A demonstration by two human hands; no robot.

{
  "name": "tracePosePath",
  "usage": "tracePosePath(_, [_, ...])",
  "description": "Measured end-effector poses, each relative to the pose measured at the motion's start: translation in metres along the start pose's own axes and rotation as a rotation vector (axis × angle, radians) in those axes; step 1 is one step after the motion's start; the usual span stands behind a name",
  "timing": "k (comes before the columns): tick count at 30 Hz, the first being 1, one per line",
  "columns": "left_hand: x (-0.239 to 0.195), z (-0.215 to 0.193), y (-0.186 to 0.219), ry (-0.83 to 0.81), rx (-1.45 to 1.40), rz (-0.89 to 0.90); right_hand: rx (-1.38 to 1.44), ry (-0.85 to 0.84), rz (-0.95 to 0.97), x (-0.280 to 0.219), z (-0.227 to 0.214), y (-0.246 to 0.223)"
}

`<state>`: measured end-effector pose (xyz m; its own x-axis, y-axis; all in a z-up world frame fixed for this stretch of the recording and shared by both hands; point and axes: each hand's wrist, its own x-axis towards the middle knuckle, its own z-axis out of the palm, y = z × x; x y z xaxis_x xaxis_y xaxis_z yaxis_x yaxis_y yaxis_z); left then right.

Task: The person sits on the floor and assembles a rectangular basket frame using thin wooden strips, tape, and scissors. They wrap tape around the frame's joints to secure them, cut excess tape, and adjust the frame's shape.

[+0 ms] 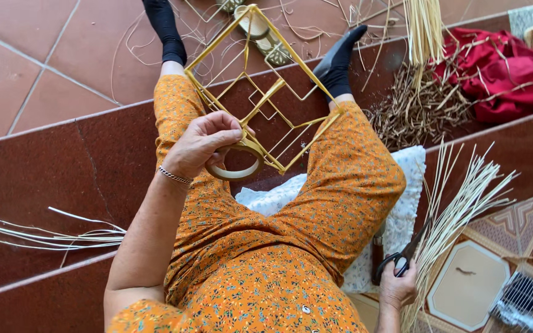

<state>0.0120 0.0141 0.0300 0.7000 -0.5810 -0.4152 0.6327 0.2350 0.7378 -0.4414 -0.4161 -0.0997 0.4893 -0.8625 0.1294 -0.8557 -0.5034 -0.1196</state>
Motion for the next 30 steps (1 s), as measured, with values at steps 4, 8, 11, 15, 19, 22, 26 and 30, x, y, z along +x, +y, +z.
tracePosePath(4, [0.010,0.003,0.000,0.076,0.135,0.015,-0.054,-0.016,-0.041,-0.018,0.004,0.007])
tracePosePath(8, [0.016,0.000,-0.002,0.115,0.191,0.075,-0.193,-0.375,-0.113,0.001,-0.010,0.009])
tracePosePath(11, [0.019,-0.004,0.000,0.120,0.199,0.086,-0.331,-0.565,-0.054,0.030,-0.036,-0.009])
tracePosePath(15, [0.022,-0.013,0.011,0.153,0.202,0.058,0.084,-0.201,-0.310,0.064,-0.071,-0.077])
tracePosePath(19, [0.024,-0.023,0.023,0.140,0.228,0.061,0.579,-0.137,-0.613,0.078,-0.056,-0.192])
tracePosePath(22, [0.022,-0.031,0.027,0.135,0.210,0.023,0.727,-0.676,-0.529,0.090,-0.014,-0.285])
tracePosePath(26, [0.017,-0.041,0.031,0.124,0.214,-0.004,0.606,-0.446,-1.079,0.099,0.048,-0.376])
tracePosePath(30, [0.015,-0.049,0.035,0.104,0.131,0.026,0.794,-0.931,-0.660,0.085,0.084,-0.395])
